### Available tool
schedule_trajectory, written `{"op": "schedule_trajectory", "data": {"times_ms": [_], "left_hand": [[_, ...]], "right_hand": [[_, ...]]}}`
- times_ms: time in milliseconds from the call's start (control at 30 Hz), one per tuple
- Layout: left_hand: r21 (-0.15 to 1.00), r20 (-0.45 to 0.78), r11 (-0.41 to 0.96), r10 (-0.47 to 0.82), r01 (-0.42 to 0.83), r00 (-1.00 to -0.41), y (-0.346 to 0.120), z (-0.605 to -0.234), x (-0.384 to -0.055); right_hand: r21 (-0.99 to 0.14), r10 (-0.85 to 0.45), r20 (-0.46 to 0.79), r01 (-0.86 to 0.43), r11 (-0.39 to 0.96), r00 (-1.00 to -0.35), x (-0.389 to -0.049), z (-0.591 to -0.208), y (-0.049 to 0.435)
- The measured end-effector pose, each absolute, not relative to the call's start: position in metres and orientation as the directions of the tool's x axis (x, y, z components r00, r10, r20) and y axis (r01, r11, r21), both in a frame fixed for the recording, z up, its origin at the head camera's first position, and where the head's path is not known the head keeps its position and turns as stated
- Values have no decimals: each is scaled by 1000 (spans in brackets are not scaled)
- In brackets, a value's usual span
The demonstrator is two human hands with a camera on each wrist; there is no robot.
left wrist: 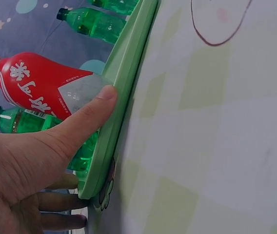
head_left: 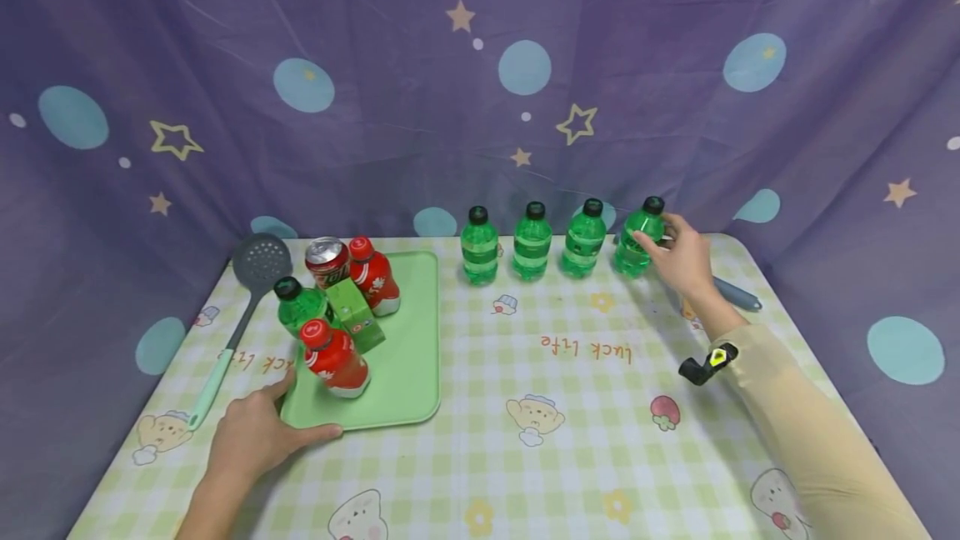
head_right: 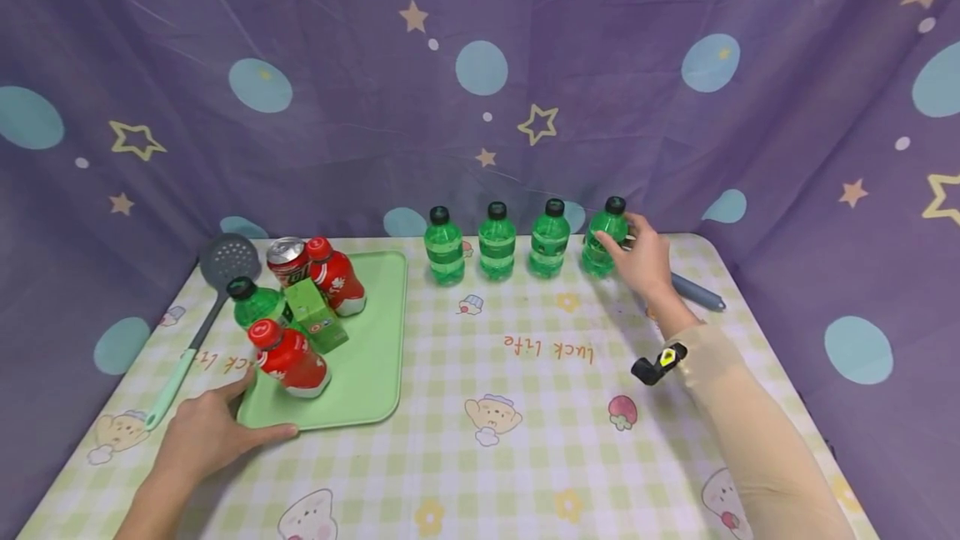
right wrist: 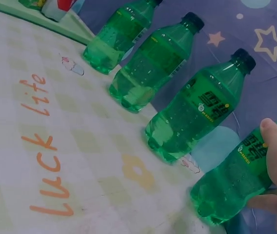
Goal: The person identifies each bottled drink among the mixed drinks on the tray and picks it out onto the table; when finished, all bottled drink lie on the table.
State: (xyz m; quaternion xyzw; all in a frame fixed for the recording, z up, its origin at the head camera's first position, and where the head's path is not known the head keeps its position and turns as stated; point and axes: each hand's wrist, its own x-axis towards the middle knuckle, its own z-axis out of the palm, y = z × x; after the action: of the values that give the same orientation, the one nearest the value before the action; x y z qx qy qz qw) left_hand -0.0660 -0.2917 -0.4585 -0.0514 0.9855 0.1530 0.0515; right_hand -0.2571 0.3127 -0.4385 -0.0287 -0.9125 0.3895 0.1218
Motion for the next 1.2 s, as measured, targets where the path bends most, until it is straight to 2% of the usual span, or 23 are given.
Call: {"op": "schedule_trajectory", "data": {"times_ms": [833,1033,1200], "left_hand": [[311,-123,945,-65,-101,-990,-293,-455,-72],[301,-145,947,-71,-112,-987,-293,-454,-72],[305,-138,946,-72,-112,-988,-294,-456,-72]], "right_hand": [[-706,170,210,-29,708,-963,-259,-452,312],[-677,145,216,-41,734,-966,-258,-448,312],[-658,137,278,-85,748,-951,-261,-434,311]]}}
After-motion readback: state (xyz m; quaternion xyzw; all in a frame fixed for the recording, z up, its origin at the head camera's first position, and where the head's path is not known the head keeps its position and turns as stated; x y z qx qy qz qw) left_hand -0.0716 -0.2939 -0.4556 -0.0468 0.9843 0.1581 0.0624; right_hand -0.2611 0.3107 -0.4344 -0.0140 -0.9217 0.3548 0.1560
